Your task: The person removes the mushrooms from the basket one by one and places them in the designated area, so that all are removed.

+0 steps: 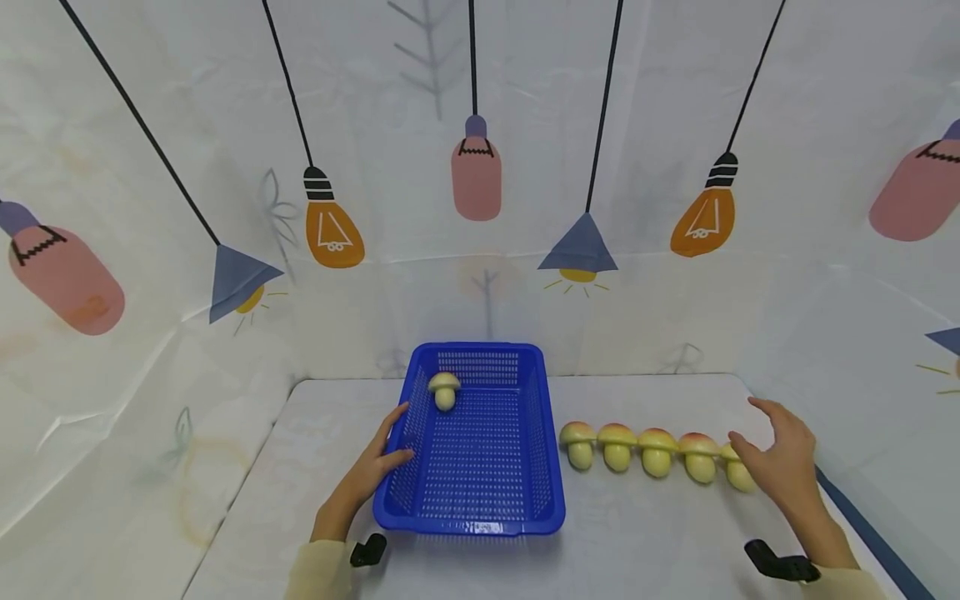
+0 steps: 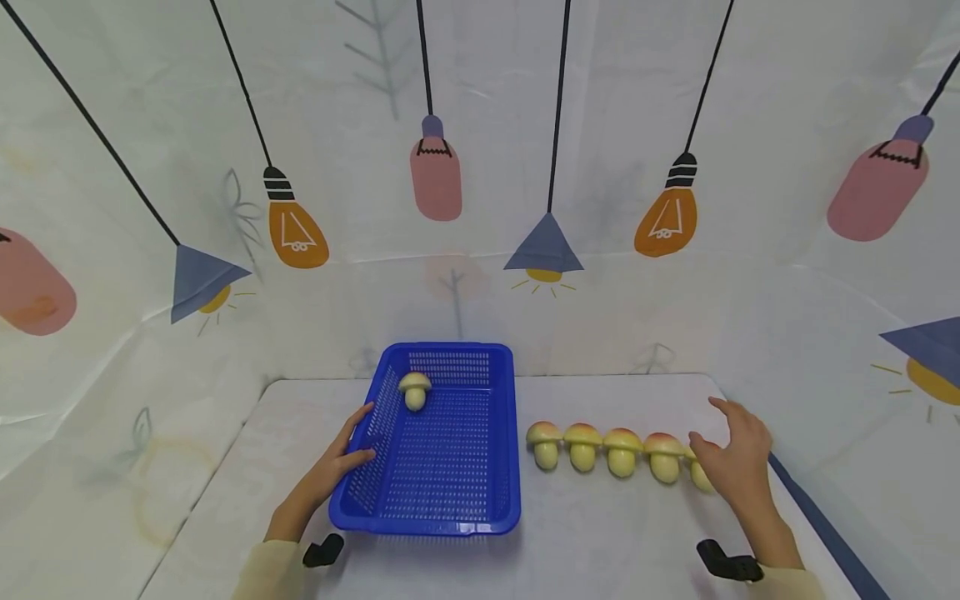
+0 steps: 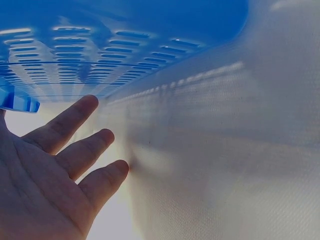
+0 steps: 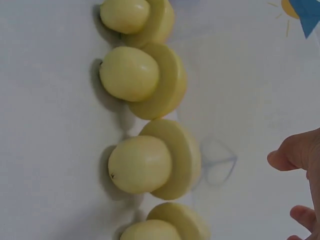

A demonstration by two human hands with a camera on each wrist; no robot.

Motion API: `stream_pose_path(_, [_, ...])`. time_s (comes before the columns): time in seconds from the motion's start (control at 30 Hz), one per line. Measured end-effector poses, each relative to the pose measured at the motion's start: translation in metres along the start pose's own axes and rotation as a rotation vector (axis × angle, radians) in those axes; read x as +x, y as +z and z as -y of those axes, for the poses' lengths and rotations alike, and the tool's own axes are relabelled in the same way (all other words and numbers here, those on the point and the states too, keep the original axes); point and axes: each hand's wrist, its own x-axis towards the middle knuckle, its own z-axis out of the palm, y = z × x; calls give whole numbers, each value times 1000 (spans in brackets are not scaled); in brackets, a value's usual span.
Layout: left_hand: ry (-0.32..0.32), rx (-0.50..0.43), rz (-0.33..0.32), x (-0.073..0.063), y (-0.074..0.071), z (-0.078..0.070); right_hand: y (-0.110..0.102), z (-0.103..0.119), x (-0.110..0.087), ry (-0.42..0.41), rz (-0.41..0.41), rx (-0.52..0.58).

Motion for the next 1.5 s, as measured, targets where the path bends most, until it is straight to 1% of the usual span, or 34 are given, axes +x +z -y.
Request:
stream_pose_path(0.1, [-2,2,0,0,0,0,6,12,3,13,0,27])
stream_pose_path(0.27, [1,-1,3,0,-1,0,18,33,1,35,55,71])
stream_pose_path(0.43, [-6,-7,2,0,0,0,33,52,-6,62,123,111])
stream_pose_path(0.5, [-11,-4,0,-1,0,0,40,59,-9,53,142,122])
stream_pose_path(0.57, [-14,-5,0,0,1,0,45,64,-11,27,148,141])
stream_pose_path(0.67, [-14,-4,3,0,1,-1,51,72,-12,-11,165,156])
stream_pose_path(0.73, [-13,0,5,0,1,-1,53,77,-12,-22,185,176])
stream_pose_path(0.93, [-7,22,-5,1,0,1,64,93,-11,5,237,217])
stream_pose_path(1.07, [-9,39,-15,1,-1,2,78,106,-8,17,259,250])
stream_pose_path(1.2, [-5,37,-13,0,-2,2,93,123,-6,17,303,278])
stream_pose_path(1.33, [8,38,-14,-1,-2,1,106,139,-3,21,341,332])
stream_pose_path(1.5, [13,38,-14,-1,-2,0,124,161,1,48,388,386])
